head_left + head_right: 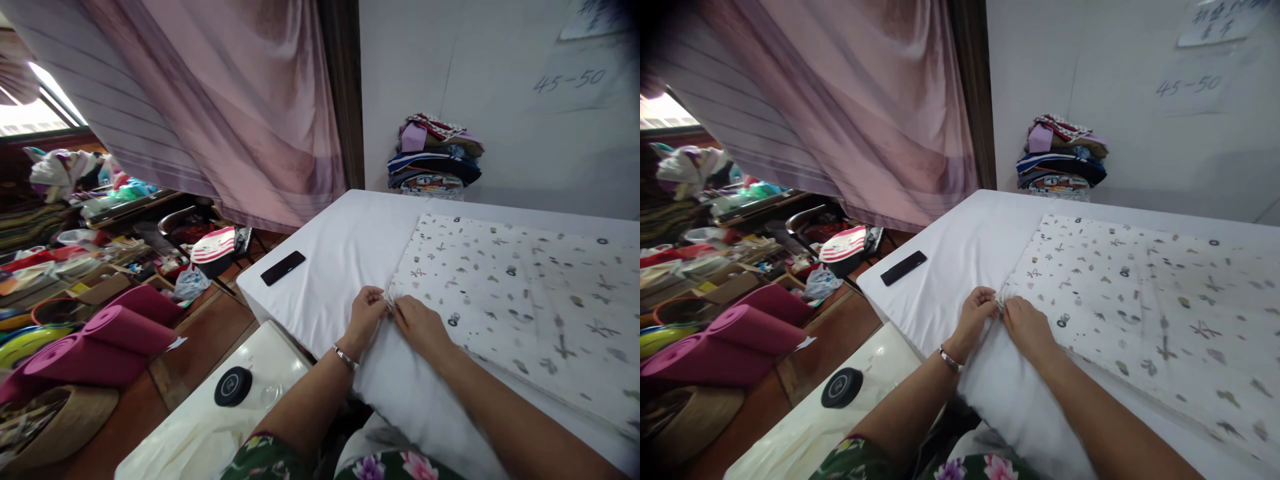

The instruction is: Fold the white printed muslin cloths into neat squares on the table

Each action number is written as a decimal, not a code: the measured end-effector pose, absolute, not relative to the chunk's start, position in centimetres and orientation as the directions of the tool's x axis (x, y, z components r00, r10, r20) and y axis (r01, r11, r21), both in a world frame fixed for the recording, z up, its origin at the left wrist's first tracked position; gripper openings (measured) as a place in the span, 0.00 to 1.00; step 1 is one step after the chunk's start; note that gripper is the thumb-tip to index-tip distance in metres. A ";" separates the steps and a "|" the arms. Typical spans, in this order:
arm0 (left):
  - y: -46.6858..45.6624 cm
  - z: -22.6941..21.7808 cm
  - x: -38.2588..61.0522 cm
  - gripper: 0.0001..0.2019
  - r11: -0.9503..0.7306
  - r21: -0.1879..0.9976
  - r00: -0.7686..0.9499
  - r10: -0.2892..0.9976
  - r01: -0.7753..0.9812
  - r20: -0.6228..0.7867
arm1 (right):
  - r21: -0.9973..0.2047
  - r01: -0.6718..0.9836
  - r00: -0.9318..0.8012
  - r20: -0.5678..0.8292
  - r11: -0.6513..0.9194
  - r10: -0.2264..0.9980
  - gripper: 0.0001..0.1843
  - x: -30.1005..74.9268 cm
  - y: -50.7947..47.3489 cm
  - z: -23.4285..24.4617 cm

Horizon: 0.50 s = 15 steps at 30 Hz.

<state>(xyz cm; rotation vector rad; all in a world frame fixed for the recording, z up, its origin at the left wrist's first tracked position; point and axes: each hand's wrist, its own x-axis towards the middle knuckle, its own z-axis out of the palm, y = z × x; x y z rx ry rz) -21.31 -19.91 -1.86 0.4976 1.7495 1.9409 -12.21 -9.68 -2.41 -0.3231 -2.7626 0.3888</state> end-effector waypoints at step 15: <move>-20.0 -2.6 -21.8 0.12 0.143 0.989 -0.849 0.525 0.024 -0.056 | -0.410 0.037 -0.928 0.324 0.911 0.183 0.12 -11.7 -10.1 -2.4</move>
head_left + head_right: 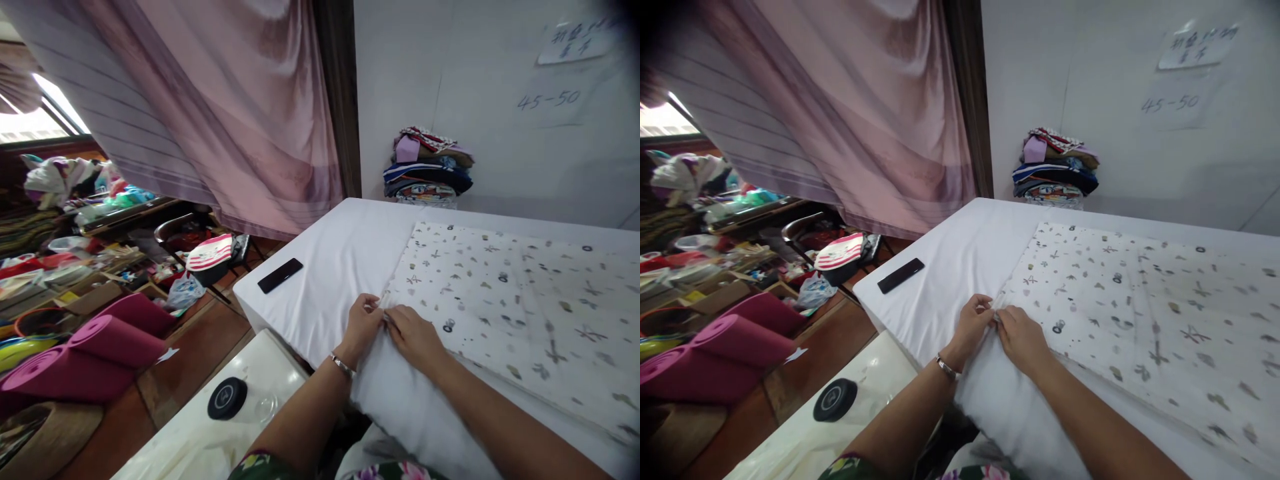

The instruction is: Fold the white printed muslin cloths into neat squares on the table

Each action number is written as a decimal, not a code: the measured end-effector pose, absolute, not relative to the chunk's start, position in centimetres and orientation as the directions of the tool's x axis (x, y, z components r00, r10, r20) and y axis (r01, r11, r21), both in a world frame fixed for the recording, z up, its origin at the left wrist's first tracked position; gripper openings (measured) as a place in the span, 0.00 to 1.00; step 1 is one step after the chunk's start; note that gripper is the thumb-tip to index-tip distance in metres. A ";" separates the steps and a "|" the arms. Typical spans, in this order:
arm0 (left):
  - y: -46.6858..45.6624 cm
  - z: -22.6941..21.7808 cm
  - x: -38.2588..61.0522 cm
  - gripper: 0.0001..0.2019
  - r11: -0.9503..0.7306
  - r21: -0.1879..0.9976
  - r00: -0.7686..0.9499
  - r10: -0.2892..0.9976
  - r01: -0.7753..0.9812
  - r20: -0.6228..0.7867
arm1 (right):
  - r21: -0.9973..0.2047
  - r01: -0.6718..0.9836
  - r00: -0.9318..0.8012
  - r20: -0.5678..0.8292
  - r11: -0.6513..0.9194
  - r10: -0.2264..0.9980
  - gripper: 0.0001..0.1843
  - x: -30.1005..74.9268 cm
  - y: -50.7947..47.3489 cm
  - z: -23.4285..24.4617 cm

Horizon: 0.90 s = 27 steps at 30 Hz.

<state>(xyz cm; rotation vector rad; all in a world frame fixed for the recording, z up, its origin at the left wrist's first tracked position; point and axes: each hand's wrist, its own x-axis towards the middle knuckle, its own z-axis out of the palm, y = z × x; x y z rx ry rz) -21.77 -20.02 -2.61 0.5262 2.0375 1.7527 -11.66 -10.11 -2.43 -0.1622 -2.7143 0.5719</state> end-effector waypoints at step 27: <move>-20.8 -0.7 -20.9 0.08 0.475 0.220 -0.523 0.791 0.852 0.319 | -0.169 0.173 -0.931 0.294 0.970 0.217 0.19 4.1 -2.9 -2.5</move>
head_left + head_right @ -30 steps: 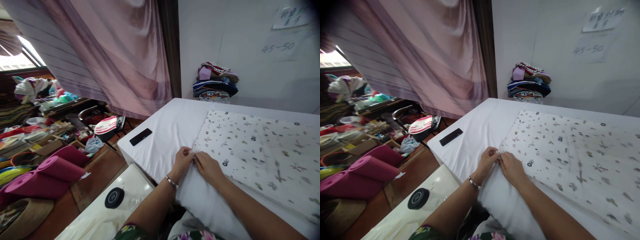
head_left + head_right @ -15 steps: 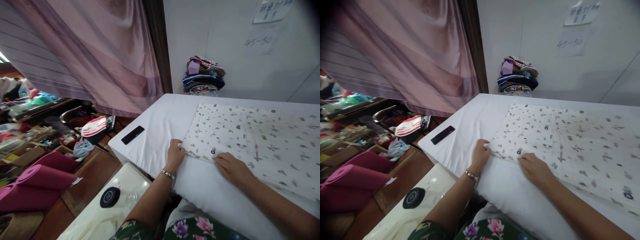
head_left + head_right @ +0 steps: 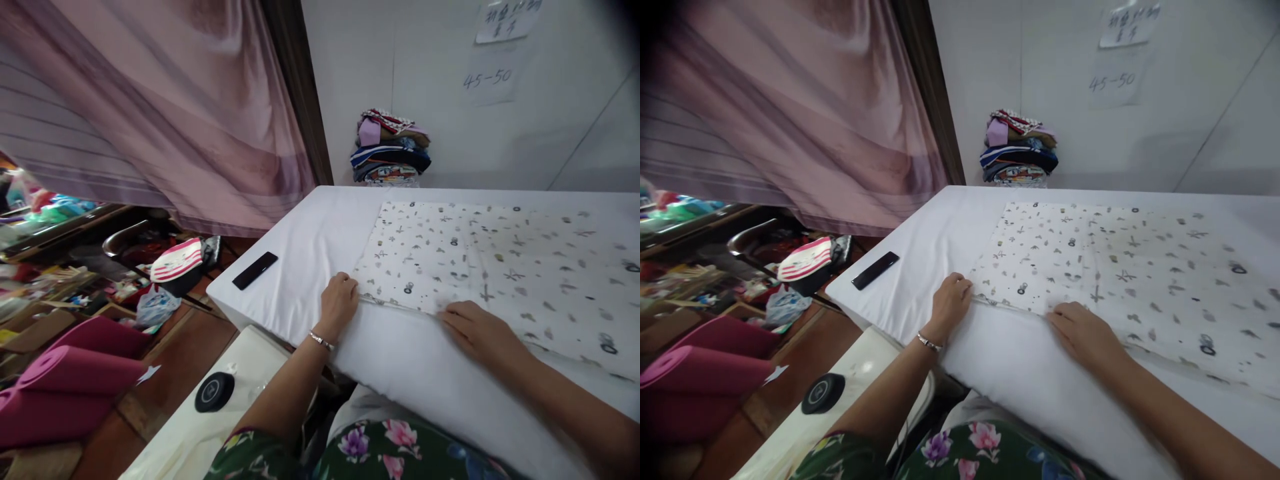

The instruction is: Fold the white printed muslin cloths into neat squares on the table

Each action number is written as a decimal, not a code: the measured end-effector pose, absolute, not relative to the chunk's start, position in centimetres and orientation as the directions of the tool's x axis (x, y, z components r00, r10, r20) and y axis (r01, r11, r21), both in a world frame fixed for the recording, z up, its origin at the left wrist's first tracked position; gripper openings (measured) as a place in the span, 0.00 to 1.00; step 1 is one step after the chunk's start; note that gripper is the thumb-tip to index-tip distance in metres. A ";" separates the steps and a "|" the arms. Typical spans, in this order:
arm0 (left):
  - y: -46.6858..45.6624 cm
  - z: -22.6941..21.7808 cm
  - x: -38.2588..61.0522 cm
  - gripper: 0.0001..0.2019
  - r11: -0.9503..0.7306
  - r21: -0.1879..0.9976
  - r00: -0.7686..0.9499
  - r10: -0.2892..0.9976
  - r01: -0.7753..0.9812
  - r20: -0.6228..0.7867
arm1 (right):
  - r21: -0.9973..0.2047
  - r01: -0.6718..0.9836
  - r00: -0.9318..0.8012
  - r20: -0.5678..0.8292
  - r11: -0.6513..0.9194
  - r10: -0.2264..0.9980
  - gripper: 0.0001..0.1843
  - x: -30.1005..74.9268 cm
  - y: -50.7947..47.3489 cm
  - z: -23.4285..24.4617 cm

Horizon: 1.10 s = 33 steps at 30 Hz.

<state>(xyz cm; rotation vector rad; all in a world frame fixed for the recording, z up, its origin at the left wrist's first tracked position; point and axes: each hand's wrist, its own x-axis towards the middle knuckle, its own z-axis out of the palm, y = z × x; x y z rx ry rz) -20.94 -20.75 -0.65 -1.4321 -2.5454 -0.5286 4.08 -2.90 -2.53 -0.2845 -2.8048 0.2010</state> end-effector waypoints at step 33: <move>-20.4 -0.7 -22.8 0.12 -0.025 -0.109 0.045 0.982 0.994 0.182 | -0.137 0.198 -0.971 0.109 0.970 0.214 0.18 -2.8 -4.9 -1.0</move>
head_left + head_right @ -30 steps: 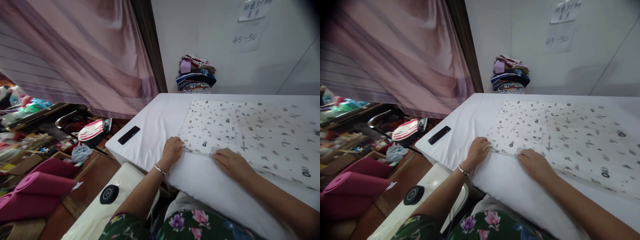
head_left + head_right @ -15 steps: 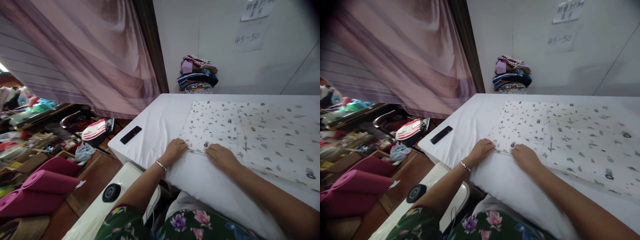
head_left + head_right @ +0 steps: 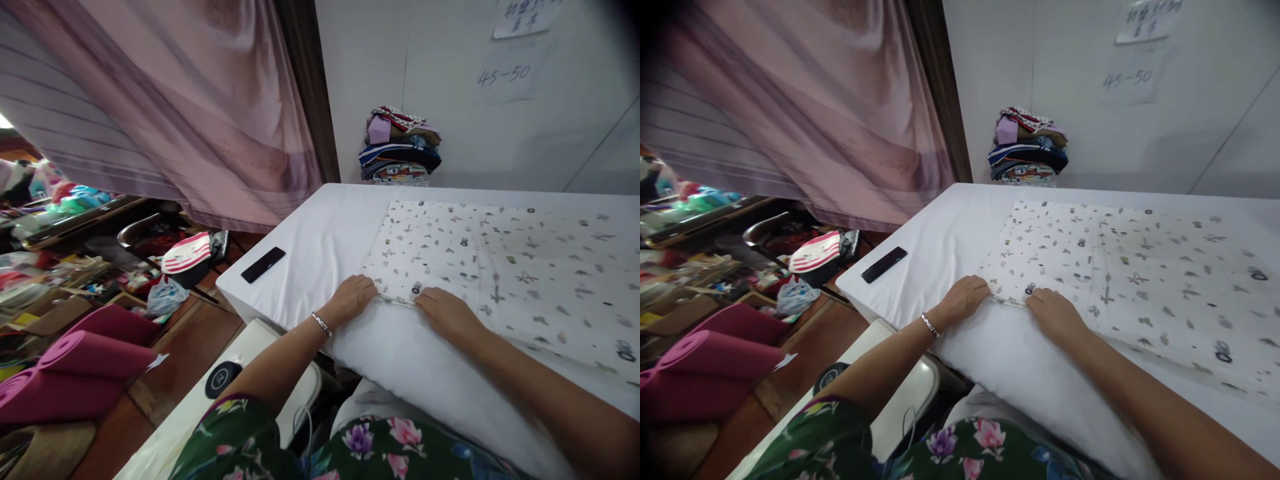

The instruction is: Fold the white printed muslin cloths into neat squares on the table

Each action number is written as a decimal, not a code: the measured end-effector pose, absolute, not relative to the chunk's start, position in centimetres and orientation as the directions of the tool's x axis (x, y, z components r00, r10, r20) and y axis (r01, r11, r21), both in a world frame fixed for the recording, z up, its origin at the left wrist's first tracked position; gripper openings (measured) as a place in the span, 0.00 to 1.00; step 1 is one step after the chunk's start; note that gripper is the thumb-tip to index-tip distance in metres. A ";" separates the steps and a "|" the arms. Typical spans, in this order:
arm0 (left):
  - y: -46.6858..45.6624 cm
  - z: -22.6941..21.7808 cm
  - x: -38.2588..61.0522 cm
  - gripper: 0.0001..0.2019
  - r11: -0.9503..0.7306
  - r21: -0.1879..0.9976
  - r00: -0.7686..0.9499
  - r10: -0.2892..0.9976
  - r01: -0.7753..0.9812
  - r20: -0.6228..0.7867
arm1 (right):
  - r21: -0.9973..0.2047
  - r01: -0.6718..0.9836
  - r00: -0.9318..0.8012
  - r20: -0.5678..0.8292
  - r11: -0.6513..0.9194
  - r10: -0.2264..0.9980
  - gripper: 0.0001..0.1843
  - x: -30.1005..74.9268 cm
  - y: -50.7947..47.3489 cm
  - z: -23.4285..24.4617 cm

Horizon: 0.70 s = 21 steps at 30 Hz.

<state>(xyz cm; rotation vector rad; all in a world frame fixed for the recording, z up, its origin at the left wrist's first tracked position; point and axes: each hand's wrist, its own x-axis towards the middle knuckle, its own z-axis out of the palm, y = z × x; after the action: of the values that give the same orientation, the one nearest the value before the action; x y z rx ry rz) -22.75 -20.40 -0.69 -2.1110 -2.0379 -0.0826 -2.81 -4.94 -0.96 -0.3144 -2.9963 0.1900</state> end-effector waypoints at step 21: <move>-20.1 -0.5 -23.5 0.11 -0.018 -0.172 0.070 0.952 0.985 0.298 | -0.168 0.261 -0.945 0.158 0.951 0.287 0.18 -2.7 -5.1 -1.1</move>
<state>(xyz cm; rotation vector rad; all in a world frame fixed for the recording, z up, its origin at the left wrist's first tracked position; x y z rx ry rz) -23.55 -20.11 -0.45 -2.0250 -1.9353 -0.1391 -2.74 -5.07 -1.08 -0.4142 -2.9229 0.2152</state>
